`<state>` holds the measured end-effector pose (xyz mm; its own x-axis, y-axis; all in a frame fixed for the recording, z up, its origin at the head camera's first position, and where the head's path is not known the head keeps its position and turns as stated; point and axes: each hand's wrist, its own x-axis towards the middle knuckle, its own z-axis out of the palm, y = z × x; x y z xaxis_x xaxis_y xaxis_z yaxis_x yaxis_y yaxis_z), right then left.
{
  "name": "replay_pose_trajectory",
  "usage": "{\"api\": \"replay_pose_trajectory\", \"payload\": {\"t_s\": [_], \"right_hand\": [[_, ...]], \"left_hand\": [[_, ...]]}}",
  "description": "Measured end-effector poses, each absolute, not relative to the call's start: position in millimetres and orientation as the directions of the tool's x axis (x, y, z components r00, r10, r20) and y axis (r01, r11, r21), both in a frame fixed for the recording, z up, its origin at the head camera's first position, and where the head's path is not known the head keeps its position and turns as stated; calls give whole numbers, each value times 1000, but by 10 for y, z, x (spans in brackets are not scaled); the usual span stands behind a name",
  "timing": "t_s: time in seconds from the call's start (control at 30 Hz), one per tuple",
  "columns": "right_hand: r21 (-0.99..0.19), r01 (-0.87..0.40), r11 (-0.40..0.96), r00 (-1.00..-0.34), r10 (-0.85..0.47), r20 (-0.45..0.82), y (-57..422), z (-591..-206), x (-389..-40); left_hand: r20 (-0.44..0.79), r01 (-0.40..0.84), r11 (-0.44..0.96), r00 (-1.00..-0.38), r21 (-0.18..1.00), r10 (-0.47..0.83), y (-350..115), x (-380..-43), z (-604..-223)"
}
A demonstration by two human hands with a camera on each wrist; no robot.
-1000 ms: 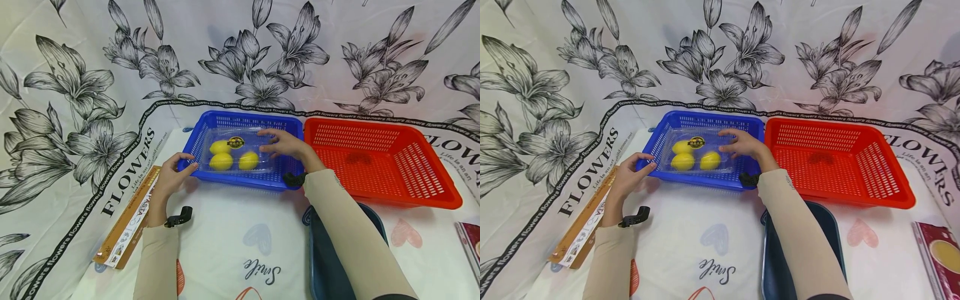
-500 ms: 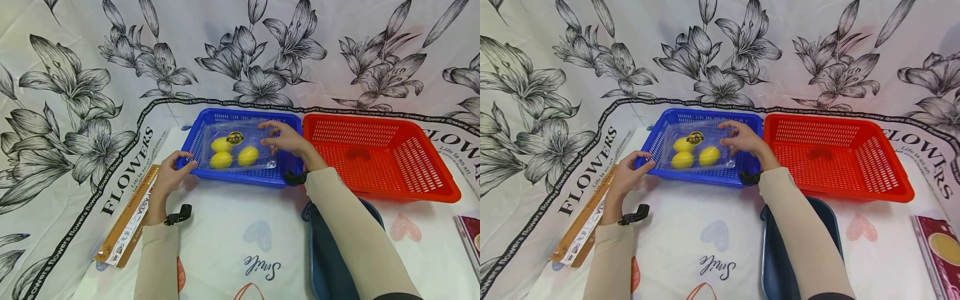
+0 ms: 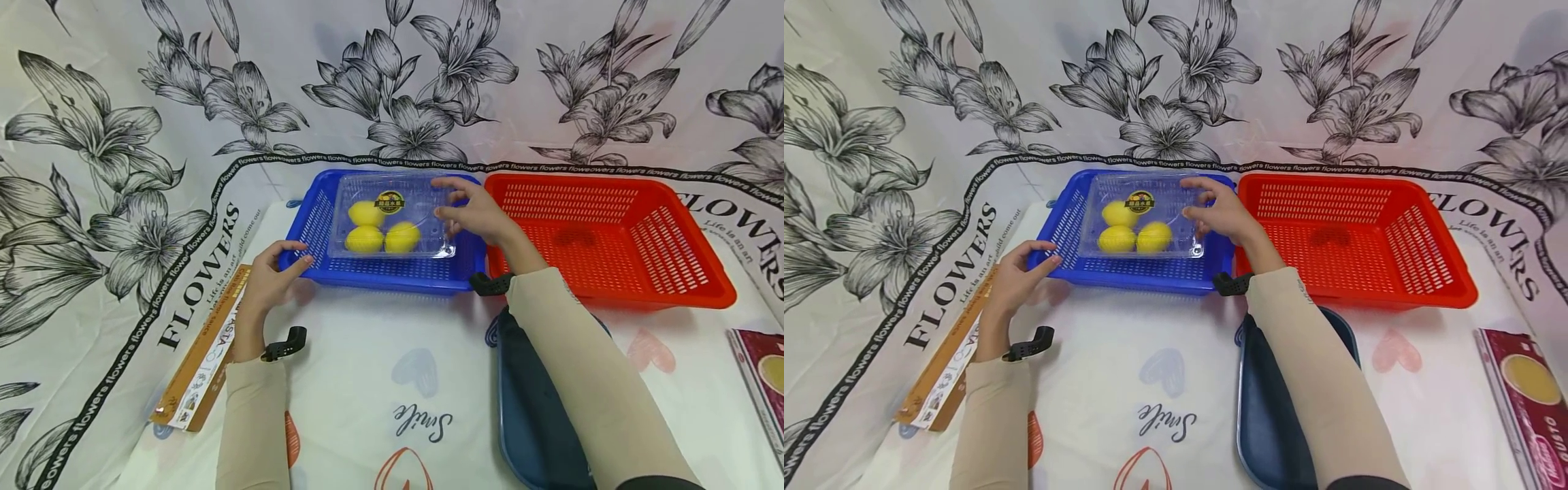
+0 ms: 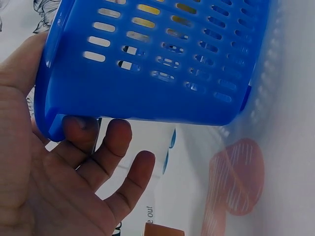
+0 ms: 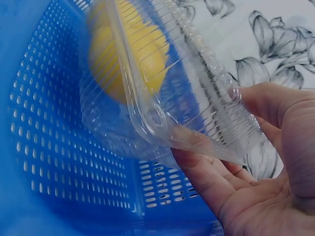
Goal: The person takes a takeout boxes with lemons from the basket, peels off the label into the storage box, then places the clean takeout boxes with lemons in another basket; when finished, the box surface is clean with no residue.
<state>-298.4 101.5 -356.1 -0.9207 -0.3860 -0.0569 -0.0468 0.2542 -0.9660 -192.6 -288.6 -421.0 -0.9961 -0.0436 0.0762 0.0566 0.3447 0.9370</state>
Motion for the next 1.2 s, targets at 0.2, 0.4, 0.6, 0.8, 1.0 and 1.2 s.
{"api": "replay_pose_trajectory", "payload": {"t_s": [0.2, 0.4, 0.6, 0.8, 1.0, 1.2], "right_hand": [[-976, -86, 198, -920, -391, 2, 1085, -3449, -2929], [-976, -113, 184, -928, -372, 37, 1179, -3238, -2759], [-967, -105, 233, -950, -310, 29, 1370, -3071, -2557], [-964, -90, 252, -961, -275, 17, 1588, -2992, -2325], [-961, -95, 261, -965, -261, 25, 1797, -2940, -2075], [-950, -85, 300, -971, -238, 12, 1987, -2925, -1796]], "left_hand": [[62, 40, 359, -997, 932, -52, -2875, -1915, -4187], [77, 55, 346, -996, 937, -48, -2868, -1912, -4184], [87, 70, 352, -996, 933, -33, -2860, -1907, -4178], [95, 73, 343, -994, 936, -48, -2878, -1889, -4196], [107, 90, 313, -993, 946, -41, -2895, -1889, -4219], [113, 103, 283, -993, 954, -21, -2845, -1911, -4213]]}}
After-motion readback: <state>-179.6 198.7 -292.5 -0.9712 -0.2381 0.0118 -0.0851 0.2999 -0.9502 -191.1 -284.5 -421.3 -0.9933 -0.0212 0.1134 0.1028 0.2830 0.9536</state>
